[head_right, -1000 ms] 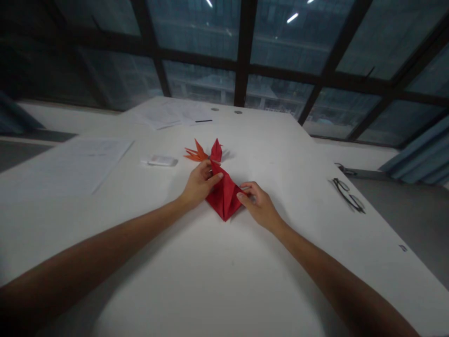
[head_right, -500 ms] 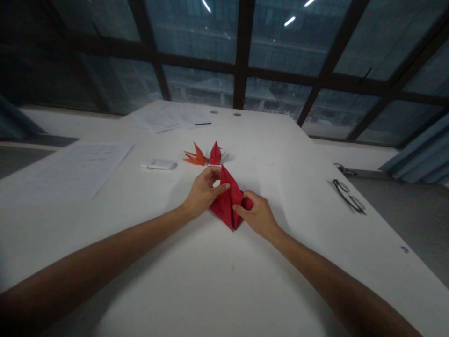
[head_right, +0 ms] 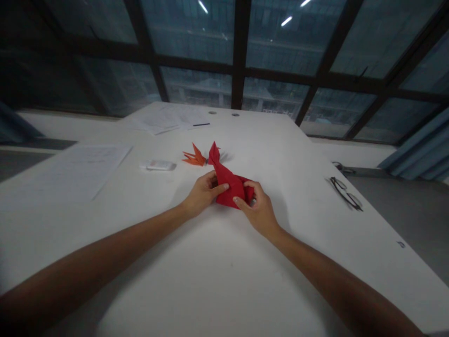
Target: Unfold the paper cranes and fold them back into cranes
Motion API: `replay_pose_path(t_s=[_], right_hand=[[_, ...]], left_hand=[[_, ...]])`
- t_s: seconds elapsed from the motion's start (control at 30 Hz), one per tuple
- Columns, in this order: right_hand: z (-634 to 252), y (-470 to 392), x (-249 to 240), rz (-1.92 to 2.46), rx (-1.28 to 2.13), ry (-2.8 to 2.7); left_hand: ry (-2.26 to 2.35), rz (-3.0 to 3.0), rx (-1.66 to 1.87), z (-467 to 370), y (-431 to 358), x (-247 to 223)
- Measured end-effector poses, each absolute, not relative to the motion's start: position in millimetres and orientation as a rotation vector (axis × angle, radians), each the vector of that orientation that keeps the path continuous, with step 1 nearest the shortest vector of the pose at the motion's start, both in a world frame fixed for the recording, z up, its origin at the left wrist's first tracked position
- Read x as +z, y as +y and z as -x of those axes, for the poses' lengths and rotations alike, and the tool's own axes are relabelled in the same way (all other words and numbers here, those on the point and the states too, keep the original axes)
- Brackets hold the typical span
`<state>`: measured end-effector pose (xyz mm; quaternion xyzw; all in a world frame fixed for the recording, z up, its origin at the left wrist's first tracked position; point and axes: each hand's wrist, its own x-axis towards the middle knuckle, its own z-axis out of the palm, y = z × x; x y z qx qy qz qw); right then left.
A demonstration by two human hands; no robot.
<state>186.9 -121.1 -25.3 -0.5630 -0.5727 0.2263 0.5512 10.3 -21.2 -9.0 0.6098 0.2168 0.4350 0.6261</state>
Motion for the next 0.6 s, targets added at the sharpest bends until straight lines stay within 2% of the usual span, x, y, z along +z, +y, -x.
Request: replay_pose_path(t_s=[0.17,0.3,0.47,0.6], right_hand=[[-188,-120,-27,1.37,0.518,-1.367],[-192,-124,-22,1.435,0.306,-1.378],[-203,-126,-19,1.465,-0.18,-1.571],[-205,-128,-18,1.463,-0.374,-1.871]], left_hand=[[0.42,-1.307,0.979,-12,-23,-10],[0.41,-1.38,0.924,-12,-23,-9],[0.673,-1.345,1.26,-3,-3,-9],[0.893,-1.488,1.513,7,11,-7]])
